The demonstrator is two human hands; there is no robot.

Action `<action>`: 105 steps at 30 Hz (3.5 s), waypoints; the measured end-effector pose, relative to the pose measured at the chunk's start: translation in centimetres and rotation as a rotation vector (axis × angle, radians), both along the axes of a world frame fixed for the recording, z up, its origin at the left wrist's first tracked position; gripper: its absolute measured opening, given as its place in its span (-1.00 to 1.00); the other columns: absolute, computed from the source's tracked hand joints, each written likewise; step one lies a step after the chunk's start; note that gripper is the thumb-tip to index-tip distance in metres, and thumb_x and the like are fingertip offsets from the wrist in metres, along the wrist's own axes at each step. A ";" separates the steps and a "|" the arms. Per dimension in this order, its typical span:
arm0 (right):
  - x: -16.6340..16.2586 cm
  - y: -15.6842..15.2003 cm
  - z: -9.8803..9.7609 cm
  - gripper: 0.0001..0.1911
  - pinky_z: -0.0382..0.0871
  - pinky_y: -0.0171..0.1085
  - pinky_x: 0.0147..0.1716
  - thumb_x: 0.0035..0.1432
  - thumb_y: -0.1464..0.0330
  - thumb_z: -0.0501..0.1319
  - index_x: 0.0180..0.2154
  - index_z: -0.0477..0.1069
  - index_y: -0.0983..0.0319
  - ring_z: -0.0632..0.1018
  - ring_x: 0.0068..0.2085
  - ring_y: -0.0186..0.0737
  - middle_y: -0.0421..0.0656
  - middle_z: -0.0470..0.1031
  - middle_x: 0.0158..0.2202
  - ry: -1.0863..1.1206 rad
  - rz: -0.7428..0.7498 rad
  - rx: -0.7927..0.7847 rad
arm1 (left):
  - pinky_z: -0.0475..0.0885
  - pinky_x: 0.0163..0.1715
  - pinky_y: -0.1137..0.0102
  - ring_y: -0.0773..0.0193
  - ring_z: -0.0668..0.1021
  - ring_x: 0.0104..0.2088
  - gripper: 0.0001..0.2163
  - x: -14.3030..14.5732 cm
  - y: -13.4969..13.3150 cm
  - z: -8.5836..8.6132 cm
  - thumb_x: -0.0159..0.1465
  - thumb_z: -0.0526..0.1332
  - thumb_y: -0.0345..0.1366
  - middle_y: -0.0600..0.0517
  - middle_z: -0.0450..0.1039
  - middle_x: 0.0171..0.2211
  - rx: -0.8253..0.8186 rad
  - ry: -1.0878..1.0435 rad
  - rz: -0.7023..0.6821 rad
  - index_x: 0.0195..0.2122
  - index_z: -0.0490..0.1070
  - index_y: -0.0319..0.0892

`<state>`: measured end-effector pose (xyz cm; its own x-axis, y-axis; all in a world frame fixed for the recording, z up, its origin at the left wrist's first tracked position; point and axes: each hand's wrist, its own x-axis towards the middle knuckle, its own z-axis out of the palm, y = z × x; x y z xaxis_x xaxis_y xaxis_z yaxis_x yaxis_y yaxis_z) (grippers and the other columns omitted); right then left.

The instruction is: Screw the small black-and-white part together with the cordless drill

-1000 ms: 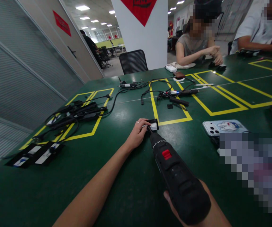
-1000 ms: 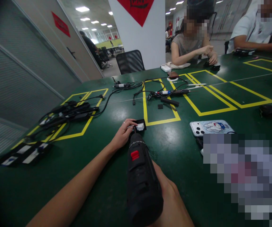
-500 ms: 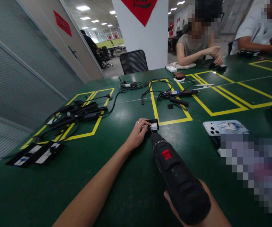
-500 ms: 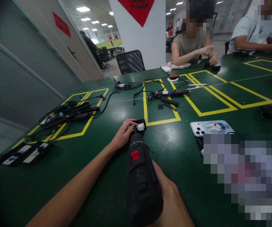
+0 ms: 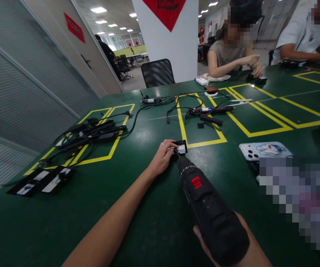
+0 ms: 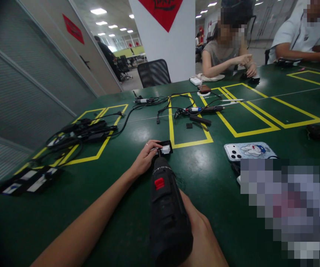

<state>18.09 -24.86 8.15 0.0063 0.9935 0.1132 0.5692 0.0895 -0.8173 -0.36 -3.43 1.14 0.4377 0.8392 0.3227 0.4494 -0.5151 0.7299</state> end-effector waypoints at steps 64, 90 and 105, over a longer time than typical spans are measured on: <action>0.0 0.2 0.9 -0.49 0.53 -0.29 -0.32 0.07 0.47 0.19 0.10 0.37 0.14 0.63 -0.27 -0.12 -0.13 0.61 -0.23 0.030 -0.025 -0.100 | 0.20 0.18 0.14 0.12 0.36 0.11 -0.79 -0.1 -0.2 0.3 0.29 0.03 -0.40 -0.05 0.32 0.02 -0.022 0.004 -0.007 -0.16 0.42 -0.11; -0.2 0.2 0.8 -0.50 0.52 -0.35 -0.39 0.03 0.52 0.21 0.04 0.41 0.13 0.63 -0.32 -0.17 -0.17 0.61 -0.27 0.000 -0.054 -0.079 | 0.21 0.18 0.16 0.14 0.37 0.10 -0.78 0.0 -0.2 0.4 0.33 -0.01 -0.39 -0.06 0.33 0.02 0.007 0.030 -0.009 -0.16 0.41 -0.12; -0.1 0.2 0.5 -0.58 0.52 -0.33 -0.37 0.06 0.49 0.21 -0.01 0.46 0.12 0.63 -0.31 -0.16 -0.20 0.62 -0.28 0.006 -0.067 -0.100 | 0.21 0.18 0.14 0.12 0.37 0.10 -0.77 0.0 -0.2 0.3 0.36 -0.03 -0.33 -0.07 0.33 0.02 -0.002 0.027 0.005 -0.16 0.42 -0.12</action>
